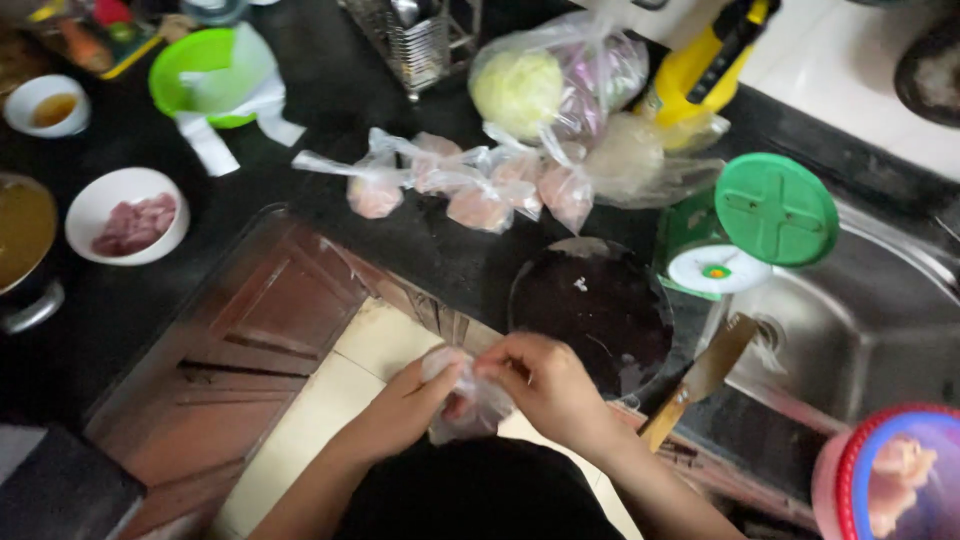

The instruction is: The person places pieces of meat into plastic bags and ties them closed, then puts the bags into a green bowl.

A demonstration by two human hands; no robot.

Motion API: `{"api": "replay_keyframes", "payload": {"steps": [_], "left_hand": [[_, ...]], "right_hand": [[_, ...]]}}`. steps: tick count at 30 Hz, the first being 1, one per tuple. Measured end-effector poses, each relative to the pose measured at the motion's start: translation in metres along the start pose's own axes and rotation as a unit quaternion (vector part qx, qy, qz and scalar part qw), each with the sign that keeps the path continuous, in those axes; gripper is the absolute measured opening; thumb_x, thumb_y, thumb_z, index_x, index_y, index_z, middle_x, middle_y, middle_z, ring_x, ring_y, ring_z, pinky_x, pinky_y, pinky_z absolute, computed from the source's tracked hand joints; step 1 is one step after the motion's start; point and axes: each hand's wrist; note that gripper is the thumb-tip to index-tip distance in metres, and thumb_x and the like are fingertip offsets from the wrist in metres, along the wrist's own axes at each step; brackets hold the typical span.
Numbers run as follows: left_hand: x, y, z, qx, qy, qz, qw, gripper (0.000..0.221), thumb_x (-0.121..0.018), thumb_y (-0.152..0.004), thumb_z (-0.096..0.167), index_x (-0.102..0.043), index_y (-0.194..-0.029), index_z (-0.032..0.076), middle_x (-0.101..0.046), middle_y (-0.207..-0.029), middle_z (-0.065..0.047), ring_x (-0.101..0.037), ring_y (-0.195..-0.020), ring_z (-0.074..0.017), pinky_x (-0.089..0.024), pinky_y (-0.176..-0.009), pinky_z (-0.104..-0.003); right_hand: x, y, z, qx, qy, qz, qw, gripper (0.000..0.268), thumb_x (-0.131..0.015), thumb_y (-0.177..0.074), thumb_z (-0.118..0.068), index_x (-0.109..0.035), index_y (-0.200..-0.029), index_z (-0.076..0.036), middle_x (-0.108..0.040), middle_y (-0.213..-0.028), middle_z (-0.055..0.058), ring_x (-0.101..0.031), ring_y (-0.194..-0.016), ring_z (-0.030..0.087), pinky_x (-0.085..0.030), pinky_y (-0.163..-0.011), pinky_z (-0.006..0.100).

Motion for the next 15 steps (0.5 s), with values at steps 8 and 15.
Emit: {"api": "replay_keyframes", "payload": {"steps": [8, 15], "left_hand": [[0.027, -0.045, 0.067, -0.085, -0.227, -0.002, 0.970, 0.023, -0.075, -0.089, 0.015, -0.057, -0.102, 0.008, -0.067, -0.087, -0.003, -0.064, -0.080, -0.0140, -0.053, -0.070, -0.028], [0.051, -0.037, 0.108, -0.384, -0.427, -0.228, 0.786, 0.017, -0.059, -0.073, -0.008, -0.057, -0.079, 0.008, -0.070, -0.095, -0.004, -0.072, -0.097, -0.0183, -0.053, -0.089, -0.030]], "right_hand": [[-0.024, -0.006, 0.000, -0.002, 0.064, 0.172, 0.983, 0.009, -0.073, -0.091, -0.006, -0.071, -0.100, -0.006, -0.068, -0.107, 0.012, -0.064, -0.105, 0.030, -0.051, -0.091, 0.038], [-0.034, -0.023, -0.008, 0.075, -0.005, 0.187, 0.980, 0.043, -0.063, -0.093, -0.002, -0.054, -0.135, -0.003, -0.054, -0.148, 0.016, -0.046, -0.143, 0.032, -0.028, -0.123, 0.045]]}}
Point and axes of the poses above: each hand's wrist, its own y-axis away from the middle knuckle, its own x-axis out of the back of the hand, z = x × y
